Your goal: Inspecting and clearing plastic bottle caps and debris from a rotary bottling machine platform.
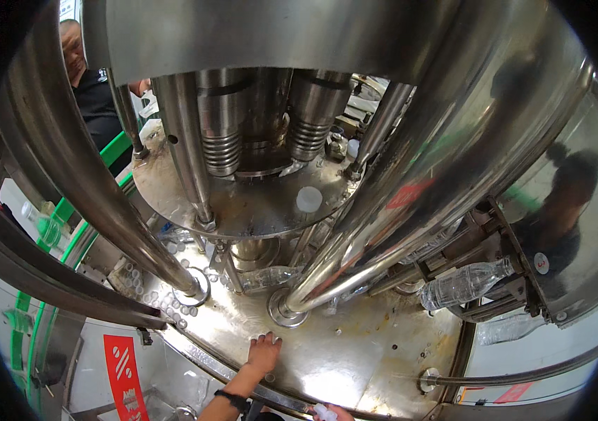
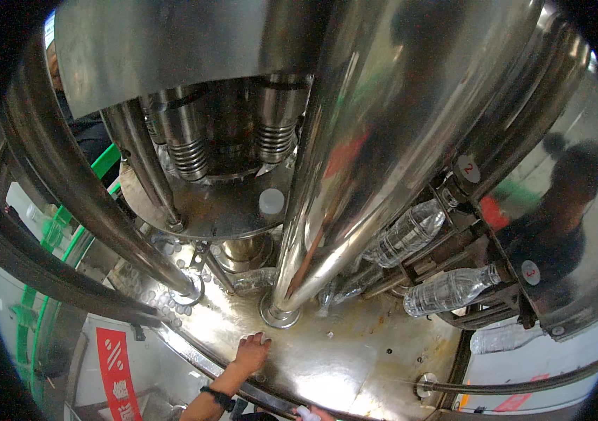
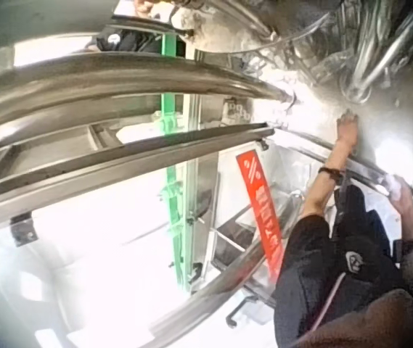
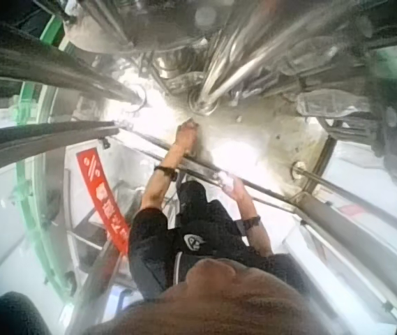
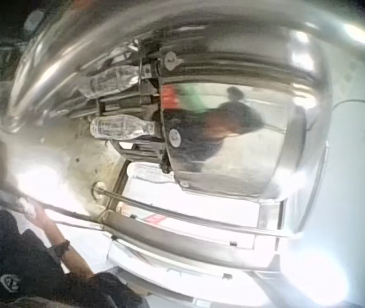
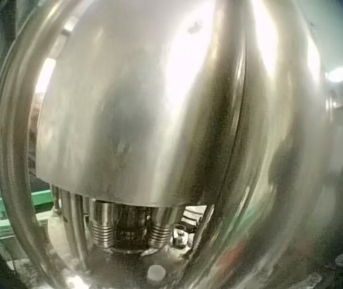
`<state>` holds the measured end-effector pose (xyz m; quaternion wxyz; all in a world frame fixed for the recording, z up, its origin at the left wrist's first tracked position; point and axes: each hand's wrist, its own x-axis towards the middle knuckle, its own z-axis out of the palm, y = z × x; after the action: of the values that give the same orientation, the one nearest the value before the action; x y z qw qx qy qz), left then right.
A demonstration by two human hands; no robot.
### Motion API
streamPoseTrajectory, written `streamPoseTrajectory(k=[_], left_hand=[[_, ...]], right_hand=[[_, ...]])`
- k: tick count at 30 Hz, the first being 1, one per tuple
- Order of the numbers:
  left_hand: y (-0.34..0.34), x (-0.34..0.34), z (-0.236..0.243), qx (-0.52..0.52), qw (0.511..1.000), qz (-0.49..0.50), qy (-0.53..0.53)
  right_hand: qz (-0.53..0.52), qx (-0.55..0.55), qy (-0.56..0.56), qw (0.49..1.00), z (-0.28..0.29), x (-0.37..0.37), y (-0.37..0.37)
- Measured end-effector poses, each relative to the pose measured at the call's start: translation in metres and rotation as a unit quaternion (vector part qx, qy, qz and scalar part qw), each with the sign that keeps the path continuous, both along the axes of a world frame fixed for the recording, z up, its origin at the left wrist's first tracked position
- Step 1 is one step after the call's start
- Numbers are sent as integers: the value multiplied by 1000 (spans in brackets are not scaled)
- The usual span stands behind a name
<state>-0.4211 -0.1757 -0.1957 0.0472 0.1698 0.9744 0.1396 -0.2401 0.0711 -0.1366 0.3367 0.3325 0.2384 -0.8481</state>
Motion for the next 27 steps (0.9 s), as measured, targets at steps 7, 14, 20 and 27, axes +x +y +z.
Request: streamPoseTrajectory(k=[7,14,20,27], left_hand=[[-18,-69,321,161,839,34,518],[-27,-119,386,-23,927,-19,374],[-32,-44,361,293,936,66,187],[-7,53,304,721,646,68,-239]], right_hand=[[-34,61,4,998,95,-18,-10],[-81,106,-48,990,104,-9,-10],[-61,50,42,996,75,12,4],[45,-105,122,986,51,-11,11]])
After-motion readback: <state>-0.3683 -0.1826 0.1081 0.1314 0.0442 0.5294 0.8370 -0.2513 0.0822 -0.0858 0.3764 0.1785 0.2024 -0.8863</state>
